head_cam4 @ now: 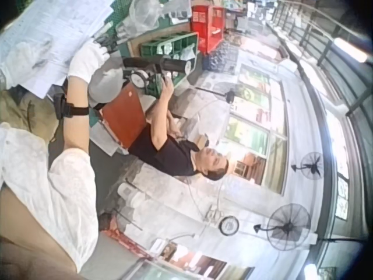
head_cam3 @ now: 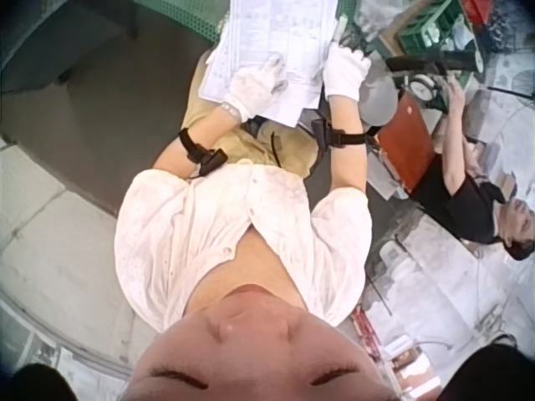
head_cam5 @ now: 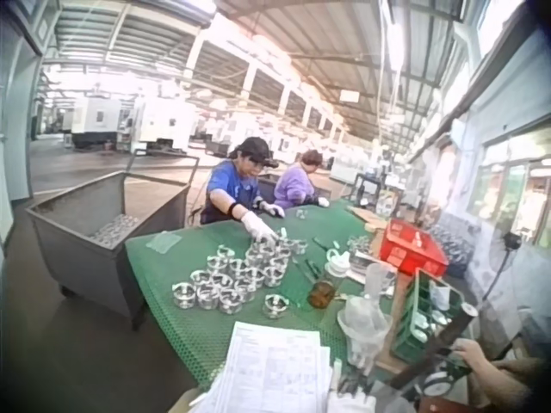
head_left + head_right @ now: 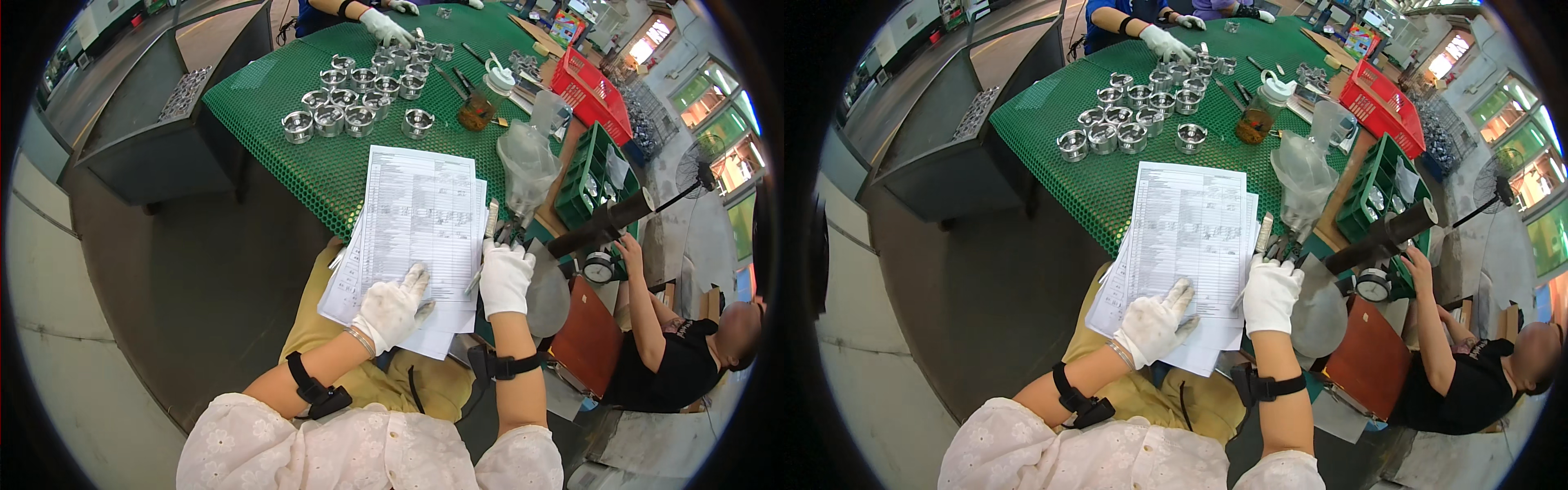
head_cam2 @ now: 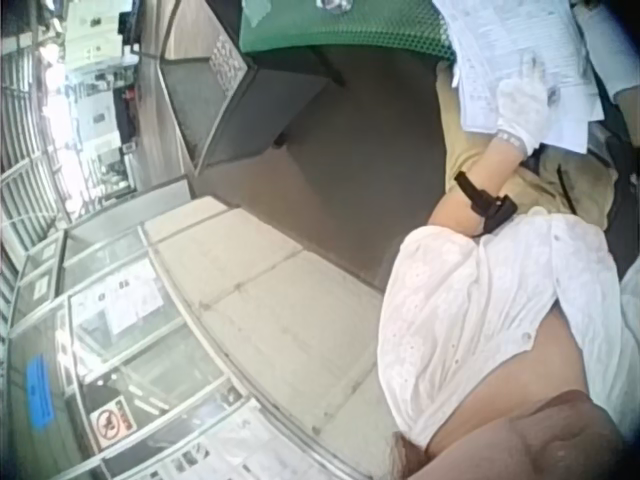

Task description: Checking, measuring, and logging manufactured metal parts at a quality control station.

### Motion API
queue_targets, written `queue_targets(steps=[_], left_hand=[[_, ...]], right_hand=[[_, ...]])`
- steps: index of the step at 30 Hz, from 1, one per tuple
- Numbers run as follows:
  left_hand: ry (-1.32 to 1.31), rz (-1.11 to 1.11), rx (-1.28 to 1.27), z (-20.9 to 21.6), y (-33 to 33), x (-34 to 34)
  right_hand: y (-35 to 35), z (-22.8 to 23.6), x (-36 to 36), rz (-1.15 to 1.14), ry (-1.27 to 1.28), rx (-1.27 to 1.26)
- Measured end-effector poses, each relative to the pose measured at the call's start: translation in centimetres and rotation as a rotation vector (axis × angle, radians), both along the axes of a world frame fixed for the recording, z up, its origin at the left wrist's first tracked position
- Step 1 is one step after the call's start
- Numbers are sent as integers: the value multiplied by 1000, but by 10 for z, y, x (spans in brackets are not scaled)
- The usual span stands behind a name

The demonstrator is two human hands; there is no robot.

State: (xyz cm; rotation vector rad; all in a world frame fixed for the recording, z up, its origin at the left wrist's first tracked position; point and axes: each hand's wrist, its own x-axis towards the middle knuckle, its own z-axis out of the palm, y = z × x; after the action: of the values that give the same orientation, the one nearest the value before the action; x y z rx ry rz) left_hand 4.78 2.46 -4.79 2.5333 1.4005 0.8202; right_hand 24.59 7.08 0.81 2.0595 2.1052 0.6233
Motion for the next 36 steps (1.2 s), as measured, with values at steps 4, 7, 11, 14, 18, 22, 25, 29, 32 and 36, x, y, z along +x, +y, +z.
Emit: queue_targets(steps=[4, 7, 11, 14, 18, 22, 25, 29, 32, 36], left_hand=[[-15, 6, -38, 3, 1, -3], [-71, -27, -196, 17, 3, -7], [-547, -55, -487, 2, 13, -21], [-972, -194, -1154, 8, 15, -24], [-1149, -42, -1010, 15, 10, -22], [-1306, 200, -947, 22, 16, -29], [-1240, 213, -987, 24, 25, -43], [-1294, 289, -959, 31, 17, -38], [-1005, 221, -993, 58, 7, -30], [-928, -163, -1048, 62, -7, -30]], right_hand=[[-2, 3, -10, -22, 25, 8], [-13, 14, -26, 15, 116, 161], [-29, 13, -60, 268, 711, 215], [-47, 2, -79, 387, 925, 205], [-64, -15, -97, 244, 1154, 99], [-75, -14, -113, 114, 1495, -195], [-89, 5, -113, 552, 1417, -139], [-101, 28, -94, 654, 1322, -275], [-109, 37, -85, 725, 1376, -207], [-111, 73, -67, 779, 1523, -548]])
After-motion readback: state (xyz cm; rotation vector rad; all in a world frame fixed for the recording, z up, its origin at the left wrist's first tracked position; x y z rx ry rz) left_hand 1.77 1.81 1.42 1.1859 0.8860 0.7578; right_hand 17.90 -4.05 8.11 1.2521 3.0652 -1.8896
